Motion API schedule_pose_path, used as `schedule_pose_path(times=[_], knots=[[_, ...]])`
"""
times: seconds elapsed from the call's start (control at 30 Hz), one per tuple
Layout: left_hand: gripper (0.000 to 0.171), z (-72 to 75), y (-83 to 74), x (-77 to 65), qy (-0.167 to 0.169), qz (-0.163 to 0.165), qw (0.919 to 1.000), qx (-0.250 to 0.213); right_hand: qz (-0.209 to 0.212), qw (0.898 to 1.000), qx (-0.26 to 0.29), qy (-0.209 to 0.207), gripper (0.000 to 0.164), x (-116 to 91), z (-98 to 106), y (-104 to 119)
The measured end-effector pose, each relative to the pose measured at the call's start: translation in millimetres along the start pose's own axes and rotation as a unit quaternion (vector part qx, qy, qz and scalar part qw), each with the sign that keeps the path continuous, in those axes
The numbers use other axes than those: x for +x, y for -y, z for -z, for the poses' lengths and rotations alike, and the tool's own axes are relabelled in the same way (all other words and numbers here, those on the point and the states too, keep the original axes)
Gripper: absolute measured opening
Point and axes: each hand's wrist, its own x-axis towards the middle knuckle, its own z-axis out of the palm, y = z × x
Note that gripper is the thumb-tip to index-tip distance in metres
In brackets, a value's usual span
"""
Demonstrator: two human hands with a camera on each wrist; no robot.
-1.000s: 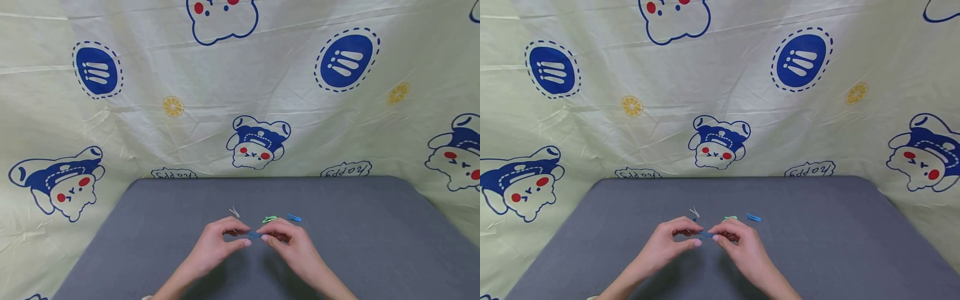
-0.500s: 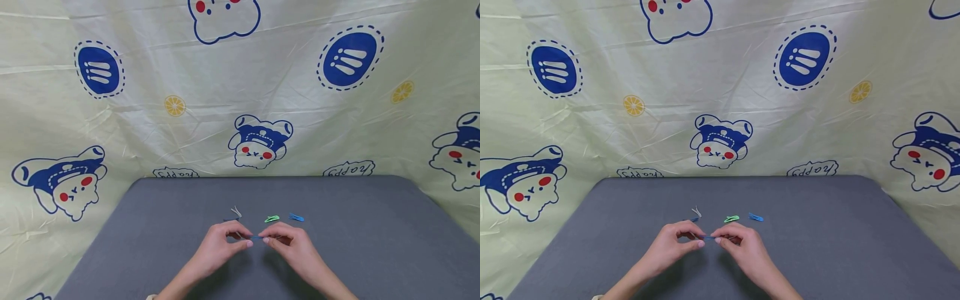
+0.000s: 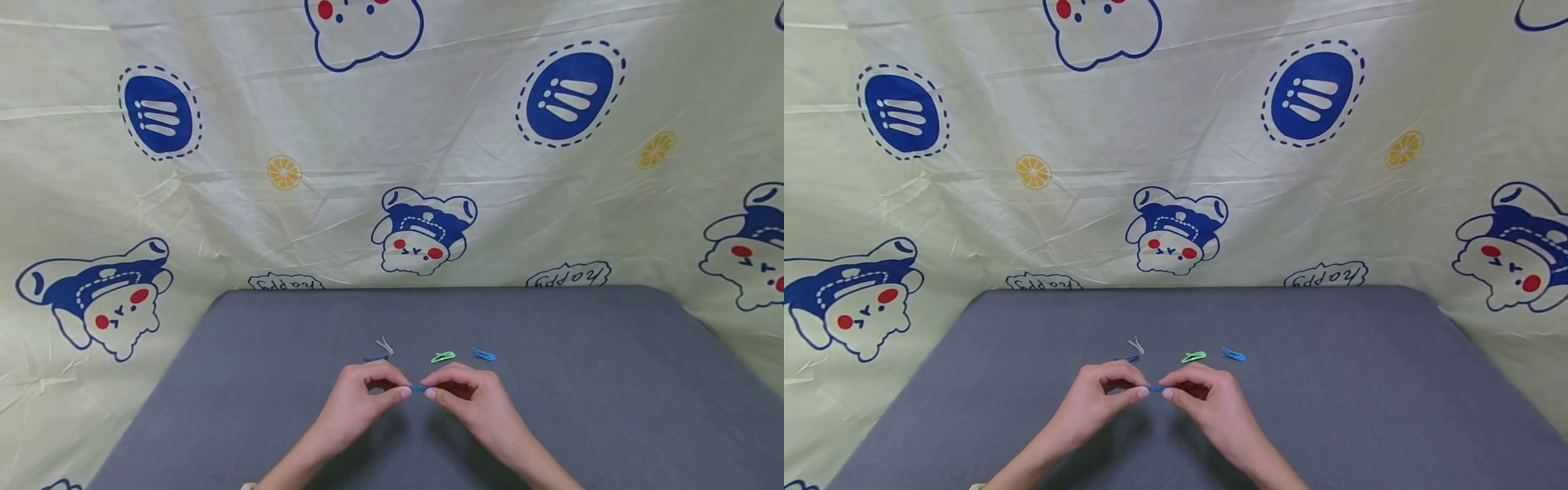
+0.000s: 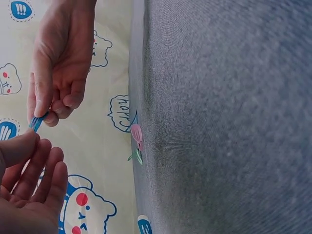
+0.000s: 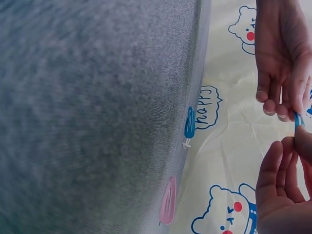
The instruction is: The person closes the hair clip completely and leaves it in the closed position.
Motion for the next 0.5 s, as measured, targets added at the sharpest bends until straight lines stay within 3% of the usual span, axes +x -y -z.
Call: schedule_pose_path(times=[0.27, 0.5], knots=[[0.013, -2.4, -6.3, -0.4, -0.014, -0.010, 0.9996, 0.022, -0.022, 0.999, 0.005, -0.038, 0.011, 0.0, -3.2, 0.0], [0.018, -2.2, -3.5, -1.8, -0.033, -0.022, 0.9977, 0.056, -0.003, 0.999, 0.001, -0.049, 0.010, -1.7, -5.9, 1.6]])
